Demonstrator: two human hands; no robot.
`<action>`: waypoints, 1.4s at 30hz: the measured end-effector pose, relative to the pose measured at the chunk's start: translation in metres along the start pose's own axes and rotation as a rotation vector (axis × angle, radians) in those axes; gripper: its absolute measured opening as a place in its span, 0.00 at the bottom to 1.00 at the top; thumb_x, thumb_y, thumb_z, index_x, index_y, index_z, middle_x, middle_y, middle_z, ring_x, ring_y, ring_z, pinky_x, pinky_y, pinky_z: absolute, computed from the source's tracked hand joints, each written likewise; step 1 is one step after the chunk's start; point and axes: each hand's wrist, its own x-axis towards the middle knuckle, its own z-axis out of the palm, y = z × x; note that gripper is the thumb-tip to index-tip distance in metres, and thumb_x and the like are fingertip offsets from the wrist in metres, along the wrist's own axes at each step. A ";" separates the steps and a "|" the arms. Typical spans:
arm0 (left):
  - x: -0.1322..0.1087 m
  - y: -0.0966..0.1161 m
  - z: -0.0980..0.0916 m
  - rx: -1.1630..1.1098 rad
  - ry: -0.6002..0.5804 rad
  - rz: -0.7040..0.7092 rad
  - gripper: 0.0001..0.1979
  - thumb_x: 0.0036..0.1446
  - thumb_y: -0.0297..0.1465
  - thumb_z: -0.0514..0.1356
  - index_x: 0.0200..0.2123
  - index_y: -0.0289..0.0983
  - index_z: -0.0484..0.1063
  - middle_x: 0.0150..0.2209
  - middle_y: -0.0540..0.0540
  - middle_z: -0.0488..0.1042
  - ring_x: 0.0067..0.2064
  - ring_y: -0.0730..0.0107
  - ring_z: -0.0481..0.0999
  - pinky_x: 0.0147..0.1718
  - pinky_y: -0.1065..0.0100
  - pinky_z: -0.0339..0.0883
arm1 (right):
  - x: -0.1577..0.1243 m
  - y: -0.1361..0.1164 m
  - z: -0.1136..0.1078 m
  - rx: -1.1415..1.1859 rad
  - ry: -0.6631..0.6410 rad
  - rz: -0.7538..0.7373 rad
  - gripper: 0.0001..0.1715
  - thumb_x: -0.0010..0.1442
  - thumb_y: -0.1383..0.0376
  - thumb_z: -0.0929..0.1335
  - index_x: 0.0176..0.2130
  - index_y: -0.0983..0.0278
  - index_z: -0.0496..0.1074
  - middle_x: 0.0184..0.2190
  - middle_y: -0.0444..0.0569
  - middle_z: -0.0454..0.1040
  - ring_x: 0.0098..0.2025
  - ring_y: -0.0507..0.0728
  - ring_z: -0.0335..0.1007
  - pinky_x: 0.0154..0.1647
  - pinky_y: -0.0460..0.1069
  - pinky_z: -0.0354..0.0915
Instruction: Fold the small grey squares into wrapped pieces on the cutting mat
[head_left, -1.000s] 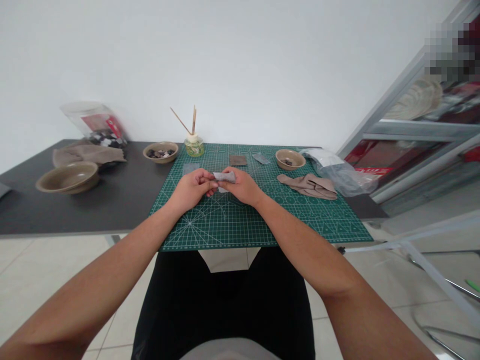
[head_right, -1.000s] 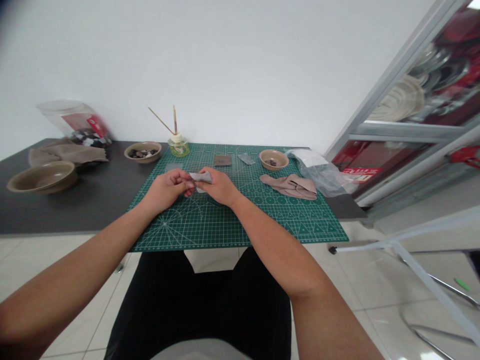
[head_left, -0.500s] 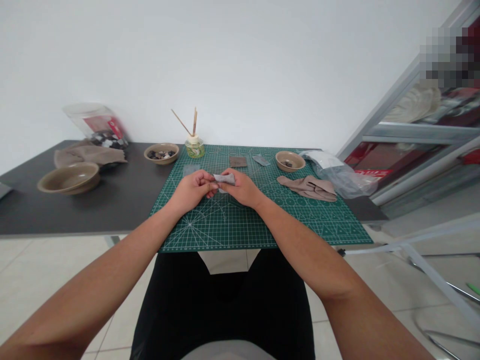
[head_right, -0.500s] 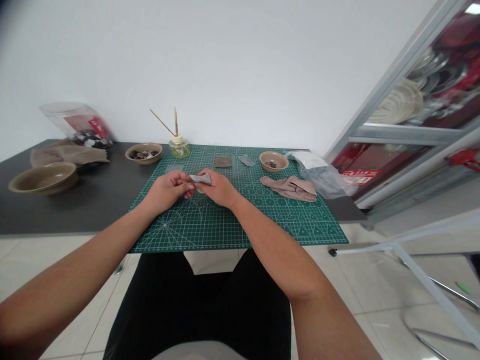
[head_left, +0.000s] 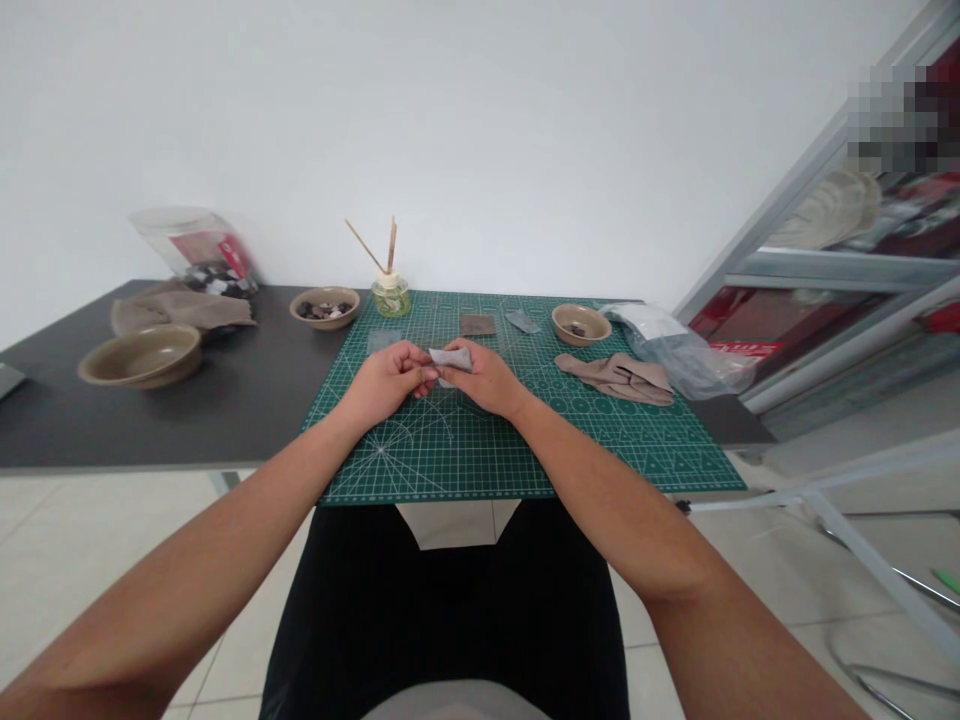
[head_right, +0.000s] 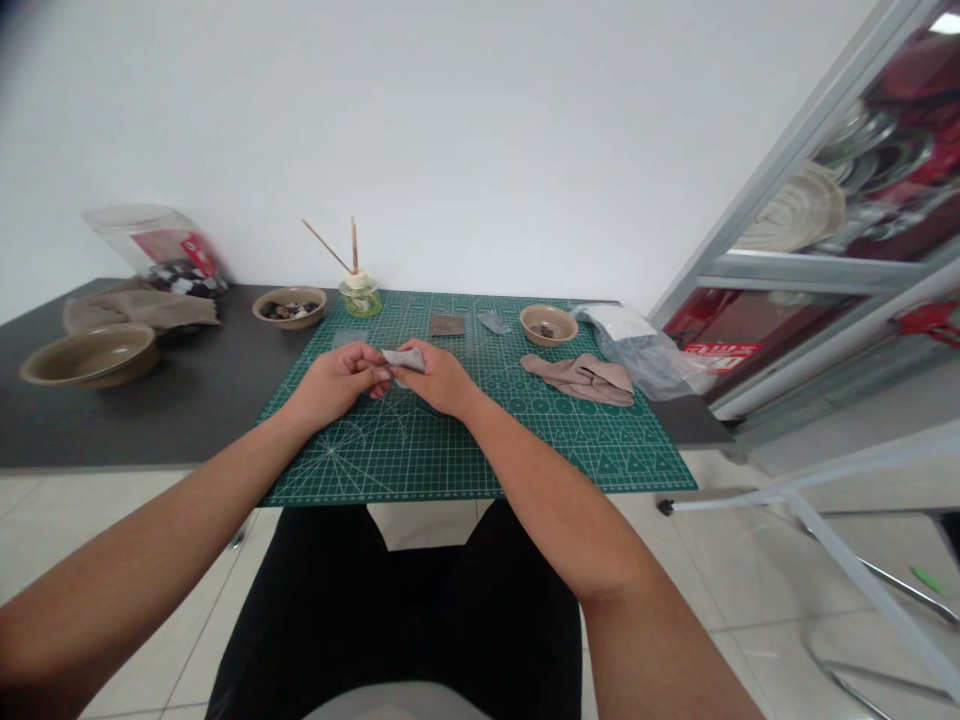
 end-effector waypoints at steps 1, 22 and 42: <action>0.000 0.000 0.000 0.005 -0.002 -0.001 0.11 0.47 0.32 0.67 0.32 0.37 0.70 0.22 0.53 0.75 0.23 0.74 0.72 0.25 0.71 0.67 | 0.000 0.000 0.000 -0.002 -0.004 -0.004 0.18 0.57 0.51 0.69 0.39 0.62 0.69 0.29 0.42 0.70 0.31 0.53 0.63 0.35 0.47 0.59; 0.006 -0.010 -0.001 0.038 -0.070 -0.016 0.14 0.47 0.38 0.69 0.32 0.38 0.69 0.24 0.52 0.75 0.24 0.74 0.73 0.25 0.71 0.66 | 0.002 0.008 -0.001 -0.005 0.001 0.031 0.17 0.54 0.52 0.71 0.34 0.63 0.70 0.26 0.41 0.69 0.29 0.51 0.61 0.32 0.46 0.56; 0.009 -0.013 -0.001 0.025 -0.038 0.010 0.12 0.47 0.35 0.67 0.33 0.37 0.69 0.23 0.52 0.76 0.23 0.74 0.73 0.26 0.71 0.67 | 0.006 0.015 -0.002 0.035 0.013 0.014 0.16 0.54 0.53 0.70 0.35 0.63 0.69 0.30 0.43 0.71 0.32 0.53 0.65 0.37 0.48 0.60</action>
